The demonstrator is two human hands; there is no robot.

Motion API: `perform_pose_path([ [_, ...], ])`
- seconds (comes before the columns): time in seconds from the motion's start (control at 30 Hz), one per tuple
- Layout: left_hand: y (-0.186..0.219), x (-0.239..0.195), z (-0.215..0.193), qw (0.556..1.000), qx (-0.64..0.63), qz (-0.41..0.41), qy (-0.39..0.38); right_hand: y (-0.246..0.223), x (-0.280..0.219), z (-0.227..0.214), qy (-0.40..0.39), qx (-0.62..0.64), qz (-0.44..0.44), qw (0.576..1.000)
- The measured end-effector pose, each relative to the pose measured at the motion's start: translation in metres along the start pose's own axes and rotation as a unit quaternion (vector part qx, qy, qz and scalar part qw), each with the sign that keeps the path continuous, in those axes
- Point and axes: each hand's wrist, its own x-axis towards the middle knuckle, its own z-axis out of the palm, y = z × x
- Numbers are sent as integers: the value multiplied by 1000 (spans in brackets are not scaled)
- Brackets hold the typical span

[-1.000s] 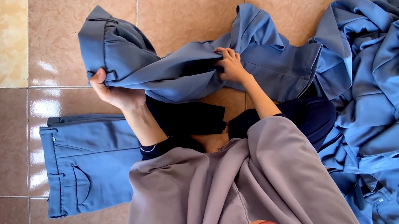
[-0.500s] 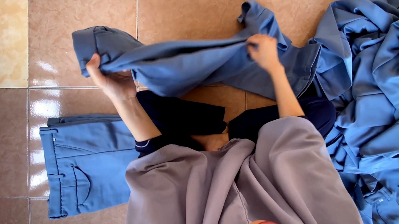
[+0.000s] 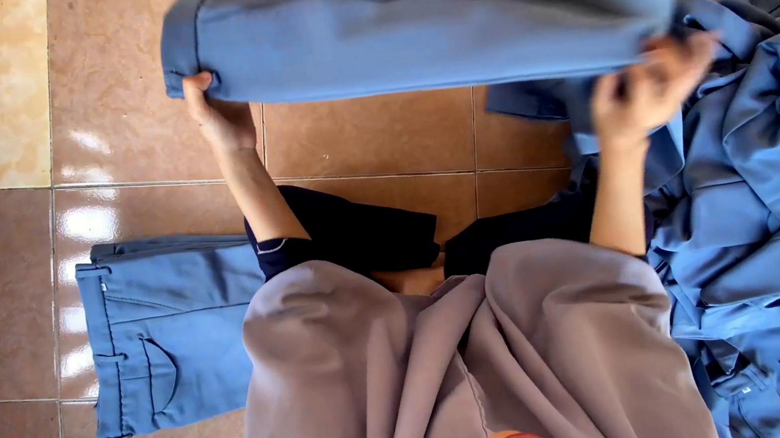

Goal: The person sits on a tiled floor and folds two pairs of gray trousers one at a time. They smooth each pair, fold the legs together, then fold the garment into a compact rectangle and place it aside.

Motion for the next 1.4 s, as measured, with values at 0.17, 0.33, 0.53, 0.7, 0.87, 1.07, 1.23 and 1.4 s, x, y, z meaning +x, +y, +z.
perform_pose_path([
  [0.17, -120, 16, -180, 924, 149, -47, 349, -54, -210, 47, -251, -33, -50, 966],
  [0.33, -179, -3, -183, 694, 629, -10, 351, -106, -232, 57, -418, 2, -15, 908],
  [0.53, -213, -88, -102, 763, 605, 102, -205, -123, -215, 46, -342, 35, 69, 936],
  [0.7, -242, -166, -106, 581, 703, -5, -410, -124, -222, 50, -258, 75, 9, 963],
  [0.87, -254, -131, -124, 638, 716, 18, -283, -134, -202, 42, -204, 97, -16, 974],
  [1.07, -235, -106, -120, 751, 646, 62, -122, -140, -168, 34, -188, 69, -15, 980],
  [1.23, -159, -87, -47, 781, 559, 257, -108, -150, -143, 33, -260, 69, 16, 963],
  [1.4, -98, -70, 27, 771, 496, 379, -131, -162, -104, 35, -388, 197, 79, 897],
])
